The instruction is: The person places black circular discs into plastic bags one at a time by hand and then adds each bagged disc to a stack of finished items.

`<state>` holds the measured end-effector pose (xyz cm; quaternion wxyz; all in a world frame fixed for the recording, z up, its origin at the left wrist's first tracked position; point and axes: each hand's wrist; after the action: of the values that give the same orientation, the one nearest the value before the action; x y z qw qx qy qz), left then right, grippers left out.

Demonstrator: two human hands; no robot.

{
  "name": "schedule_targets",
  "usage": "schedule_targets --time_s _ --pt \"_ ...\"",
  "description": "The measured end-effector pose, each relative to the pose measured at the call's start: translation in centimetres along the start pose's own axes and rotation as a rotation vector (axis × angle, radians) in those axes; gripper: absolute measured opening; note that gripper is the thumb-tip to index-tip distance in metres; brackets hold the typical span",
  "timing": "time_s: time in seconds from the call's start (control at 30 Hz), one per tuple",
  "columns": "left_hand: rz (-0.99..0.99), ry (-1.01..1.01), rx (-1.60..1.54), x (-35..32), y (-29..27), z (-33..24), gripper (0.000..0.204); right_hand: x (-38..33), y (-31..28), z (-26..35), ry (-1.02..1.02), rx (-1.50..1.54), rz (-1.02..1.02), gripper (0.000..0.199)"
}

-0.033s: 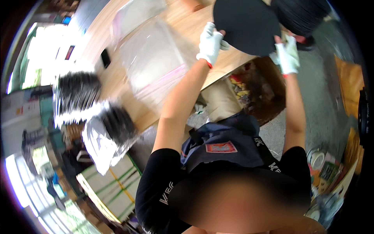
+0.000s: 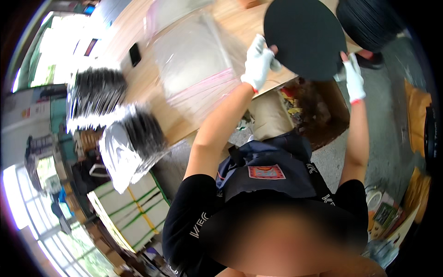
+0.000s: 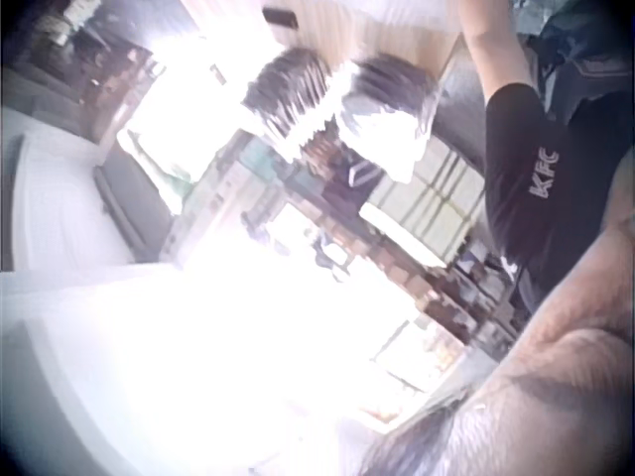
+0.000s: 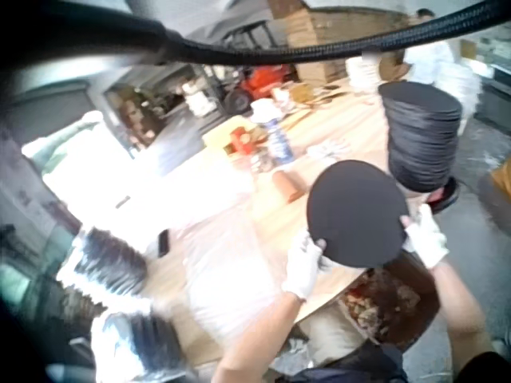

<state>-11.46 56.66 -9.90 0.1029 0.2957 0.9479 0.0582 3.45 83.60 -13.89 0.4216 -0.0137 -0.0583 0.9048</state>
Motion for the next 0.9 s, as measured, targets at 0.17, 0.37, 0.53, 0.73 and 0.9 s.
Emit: schedule_targets --time_s 0.17,0.37,0.53,0.73,0.9 --pt "-0.107 0.138 0.398 -13.3 -5.1 2.9 0.031 -7.5 1.0 2.7 0.335 0.629 0.439 0.046" --pt "-0.334 -0.032 1.638 -19.6 -16.3 1.8 0.036 -10.5 0.0 0.3 0.444 0.516 0.615 0.054" --pt "-0.385 -0.115 1.732 -18.9 -19.5 4.6 0.035 -13.7 5.5 4.1 0.532 0.49 0.981 0.054" --pt "-0.512 0.096 1.301 -20.8 -21.7 6.0 0.033 -17.6 12.2 2.6 0.614 0.553 1.092 0.048" --pt "-0.715 0.107 1.324 -23.2 -22.0 6.2 0.021 -19.9 16.4 1.1 0.515 0.393 0.783 0.046"
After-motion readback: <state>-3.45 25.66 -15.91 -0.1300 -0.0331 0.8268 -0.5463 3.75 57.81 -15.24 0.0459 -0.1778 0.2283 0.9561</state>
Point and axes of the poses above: each hand's wrist, its own x-axis towards the middle knuckle, its own y-axis out of the palm, z = x × y, and after that the axes turned 4 degrees about -y, right-handed
